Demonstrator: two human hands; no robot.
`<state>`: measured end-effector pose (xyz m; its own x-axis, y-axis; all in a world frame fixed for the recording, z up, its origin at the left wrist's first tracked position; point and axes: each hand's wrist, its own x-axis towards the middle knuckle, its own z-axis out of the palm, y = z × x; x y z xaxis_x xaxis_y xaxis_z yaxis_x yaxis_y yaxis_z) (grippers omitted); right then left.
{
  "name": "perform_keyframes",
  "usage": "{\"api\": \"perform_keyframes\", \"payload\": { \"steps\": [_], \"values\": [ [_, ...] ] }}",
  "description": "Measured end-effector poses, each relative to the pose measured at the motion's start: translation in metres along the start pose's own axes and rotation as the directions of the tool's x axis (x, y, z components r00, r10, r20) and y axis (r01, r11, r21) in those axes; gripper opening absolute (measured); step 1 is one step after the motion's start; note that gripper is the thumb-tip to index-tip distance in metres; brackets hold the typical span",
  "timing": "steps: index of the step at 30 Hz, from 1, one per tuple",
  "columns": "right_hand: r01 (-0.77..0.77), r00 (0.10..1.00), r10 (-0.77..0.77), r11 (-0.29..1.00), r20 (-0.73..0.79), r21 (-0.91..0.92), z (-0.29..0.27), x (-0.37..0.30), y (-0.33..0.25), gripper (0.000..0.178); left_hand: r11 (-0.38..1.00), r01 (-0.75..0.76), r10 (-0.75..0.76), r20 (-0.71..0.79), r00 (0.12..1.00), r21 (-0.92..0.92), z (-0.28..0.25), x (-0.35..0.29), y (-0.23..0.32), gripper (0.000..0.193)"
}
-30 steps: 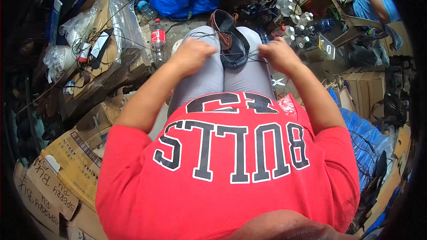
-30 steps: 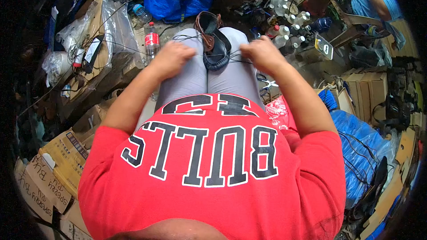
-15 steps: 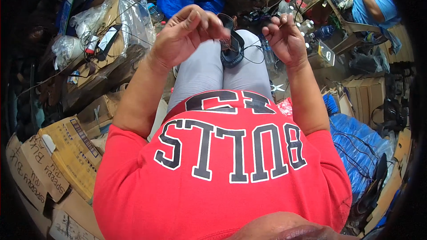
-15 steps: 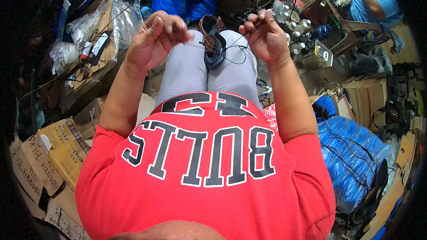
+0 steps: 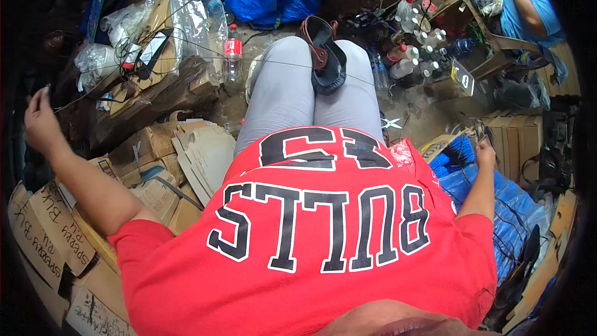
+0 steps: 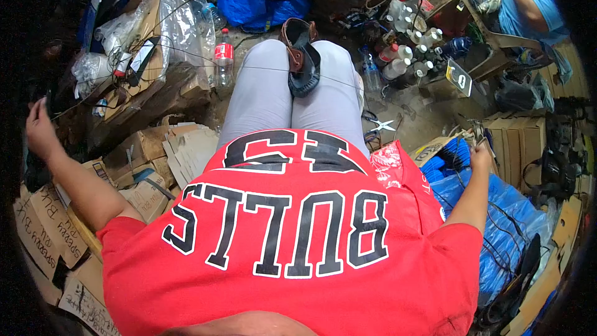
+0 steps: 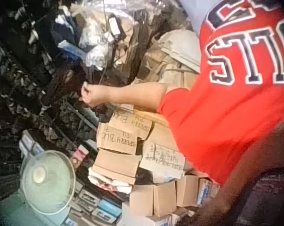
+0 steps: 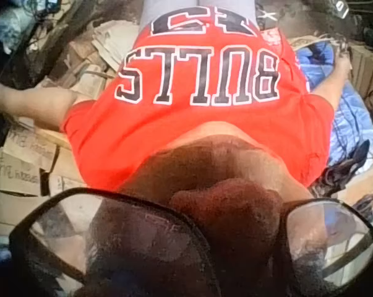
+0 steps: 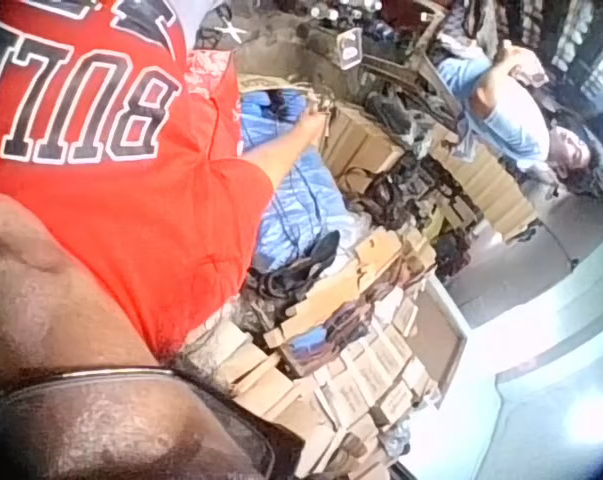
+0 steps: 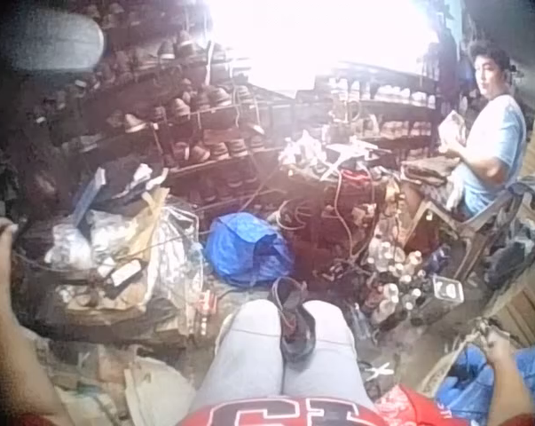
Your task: Hand-stitching a shoe component in a manufacturing setting.
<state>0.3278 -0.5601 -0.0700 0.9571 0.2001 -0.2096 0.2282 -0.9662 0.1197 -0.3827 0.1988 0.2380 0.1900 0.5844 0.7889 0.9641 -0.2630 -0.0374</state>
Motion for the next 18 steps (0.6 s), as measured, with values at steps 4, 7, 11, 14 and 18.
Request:
{"api": "perform_keyframes", "payload": {
  "steps": [4,7,11,14,18],
  "values": [
    [0.304,0.84,-0.291,0.952,0.458,0.048,0.035,0.009,-0.082,0.042,0.833,0.243,-0.035,0.392,0.919,-0.497,0.04,-0.066,0.156,0.028],
    [0.566,0.655,-0.72,0.668,0.229,0.483,-0.026,-0.05,-0.245,0.03,0.371,0.206,0.605,0.403,0.686,-0.906,0.042,-0.146,0.288,0.033],
    [0.486,0.618,-0.786,0.382,0.0,0.786,-0.103,-0.111,-0.368,0.024,0.132,0.079,0.915,0.152,0.374,-0.988,0.045,-0.209,0.384,0.03],
    [0.405,0.559,-0.824,0.169,-0.097,0.899,-0.097,-0.113,-0.397,0.019,0.124,0.087,0.947,0.144,0.287,-0.989,0.06,-0.225,0.42,0.029],
    [0.428,0.565,-0.818,0.184,-0.104,0.885,-0.08,-0.105,-0.41,0.014,0.176,0.135,0.959,0.201,0.201,-0.975,0.07,-0.222,0.43,0.023]
  ]
}}
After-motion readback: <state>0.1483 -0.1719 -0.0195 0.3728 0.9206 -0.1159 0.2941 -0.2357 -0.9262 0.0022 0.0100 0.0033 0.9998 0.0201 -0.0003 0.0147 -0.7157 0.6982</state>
